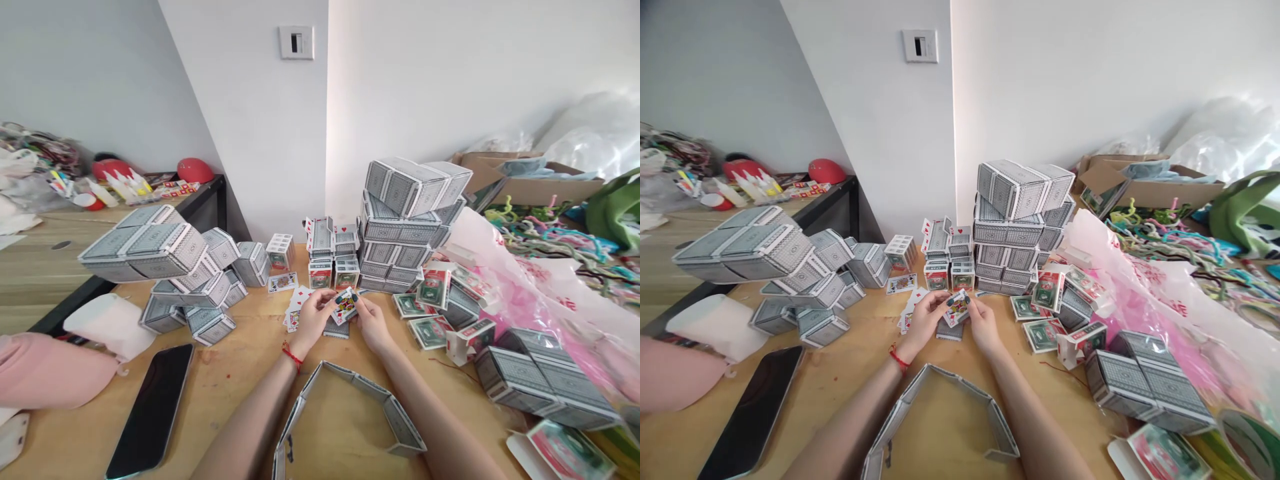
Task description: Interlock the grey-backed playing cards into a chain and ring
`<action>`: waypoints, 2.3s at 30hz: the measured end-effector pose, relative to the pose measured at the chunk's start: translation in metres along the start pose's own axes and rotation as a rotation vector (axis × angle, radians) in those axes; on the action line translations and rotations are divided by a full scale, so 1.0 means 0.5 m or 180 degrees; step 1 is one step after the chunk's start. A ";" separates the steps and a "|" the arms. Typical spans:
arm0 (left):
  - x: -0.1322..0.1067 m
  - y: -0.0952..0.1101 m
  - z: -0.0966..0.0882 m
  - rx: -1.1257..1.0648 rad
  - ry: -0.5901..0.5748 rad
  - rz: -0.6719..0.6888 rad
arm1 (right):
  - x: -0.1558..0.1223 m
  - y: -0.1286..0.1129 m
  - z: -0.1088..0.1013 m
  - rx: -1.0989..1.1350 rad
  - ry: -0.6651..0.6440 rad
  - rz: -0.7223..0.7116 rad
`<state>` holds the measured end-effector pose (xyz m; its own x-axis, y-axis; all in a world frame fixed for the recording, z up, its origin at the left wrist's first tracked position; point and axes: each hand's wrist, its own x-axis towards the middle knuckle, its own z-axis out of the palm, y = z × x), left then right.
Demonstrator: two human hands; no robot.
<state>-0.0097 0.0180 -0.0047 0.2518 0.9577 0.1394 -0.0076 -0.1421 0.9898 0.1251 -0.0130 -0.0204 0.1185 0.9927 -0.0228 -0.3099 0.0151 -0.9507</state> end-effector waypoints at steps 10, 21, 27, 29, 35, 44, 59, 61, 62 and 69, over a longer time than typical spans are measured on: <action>-0.002 -0.005 0.000 0.0484 -0.0099 -0.0010 | -0.001 -0.008 0.000 0.0843 0.0018 -0.0045; 0.005 -0.012 -0.003 -0.0003 0.0486 -0.0115 | -0.007 -0.015 0.009 -0.0010 -0.0195 -0.0203; 0.006 -0.014 -0.004 0.0356 0.0815 0.0004 | -0.010 -0.013 0.013 -0.0315 -0.0353 -0.0130; 0.006 -0.012 -0.004 0.0515 0.0899 0.0018 | -0.009 -0.007 0.013 -0.0340 -0.0390 -0.0108; 0.003 -0.004 -0.003 0.0885 0.0747 0.0163 | -0.011 0.000 0.012 -0.0523 -0.0304 0.0012; -0.008 -0.001 0.003 0.0834 0.0220 0.0265 | -0.013 -0.015 0.017 -0.0613 -0.0552 -0.0018; -0.015 0.009 0.012 0.0526 0.0066 0.0166 | -0.011 -0.019 0.023 -0.0049 -0.0188 0.0126; -0.016 0.008 0.013 0.0603 0.0140 0.0228 | -0.013 -0.020 0.023 -0.0071 -0.0158 0.0174; -0.017 0.008 0.014 0.0642 0.0188 0.0252 | -0.014 -0.020 0.023 -0.0084 -0.0132 0.0193; -0.022 0.009 0.018 0.0660 0.0268 0.0243 | -0.020 -0.012 0.027 -0.0022 -0.0130 0.0377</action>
<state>-0.0038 0.0045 -0.0020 0.1765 0.9584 0.2242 0.1775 -0.2550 0.9505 0.1130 -0.0212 -0.0105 0.0429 0.9915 -0.1227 -0.3129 -0.1033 -0.9442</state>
